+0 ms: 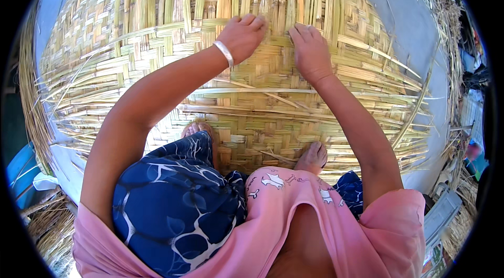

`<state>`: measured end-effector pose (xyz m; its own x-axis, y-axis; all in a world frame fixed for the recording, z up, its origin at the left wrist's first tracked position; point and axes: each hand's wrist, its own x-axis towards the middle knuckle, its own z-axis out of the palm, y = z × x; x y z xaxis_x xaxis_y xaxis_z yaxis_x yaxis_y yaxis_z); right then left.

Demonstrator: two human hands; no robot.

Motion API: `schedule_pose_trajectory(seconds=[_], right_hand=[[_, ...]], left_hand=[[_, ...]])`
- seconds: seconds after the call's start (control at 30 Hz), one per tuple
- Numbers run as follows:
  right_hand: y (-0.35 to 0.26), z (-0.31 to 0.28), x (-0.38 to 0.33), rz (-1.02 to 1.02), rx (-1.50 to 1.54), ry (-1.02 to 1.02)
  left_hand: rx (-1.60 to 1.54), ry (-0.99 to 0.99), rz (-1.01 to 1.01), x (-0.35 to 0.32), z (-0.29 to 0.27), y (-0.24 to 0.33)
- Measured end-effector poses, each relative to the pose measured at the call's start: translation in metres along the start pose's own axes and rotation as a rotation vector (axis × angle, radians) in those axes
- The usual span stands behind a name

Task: The person weaves a large mat using dried palm leaves. They interlace the leaves by hand, adjusting the weave pattern and occasionally repositioning the mat on the floor.

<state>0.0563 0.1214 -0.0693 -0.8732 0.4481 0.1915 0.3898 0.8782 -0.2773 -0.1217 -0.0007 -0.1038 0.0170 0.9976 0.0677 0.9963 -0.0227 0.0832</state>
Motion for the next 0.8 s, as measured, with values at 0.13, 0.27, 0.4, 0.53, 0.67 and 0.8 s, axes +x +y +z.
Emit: schedule_pose_trajectory(seconds=[0.13, 0.27, 0.4, 0.53, 0.67, 0.8], right_hand=[[0.002, 0.001, 0.000, -0.131, -0.129, -0.064], [0.016, -0.011, 0.017, -0.029, 0.026, -0.262], [-0.023, -0.016, 0.027, -0.076, 0.031, 0.024], [-0.074, 0.018, 0.049, -0.208, 0.319, -0.030], [-0.149, 0.037, 0.092, -0.200, 0.504, -0.176], [-0.184, 0.063, 0.136, -0.148, 0.513, -0.300]], left_hand=[[-0.033, -0.119, 0.044, 0.004, -0.016, -0.002], [-0.347, 0.152, -0.069, -0.048, -0.021, -0.002], [-1.228, 0.287, -0.955, -0.121, -0.024, -0.049], [-1.780, 0.755, -1.343, -0.168, -0.046, -0.120], [-1.934, 1.085, -1.418, -0.191, -0.060, -0.173], [-1.675, 1.057, -1.054, -0.197, -0.099, -0.189]])
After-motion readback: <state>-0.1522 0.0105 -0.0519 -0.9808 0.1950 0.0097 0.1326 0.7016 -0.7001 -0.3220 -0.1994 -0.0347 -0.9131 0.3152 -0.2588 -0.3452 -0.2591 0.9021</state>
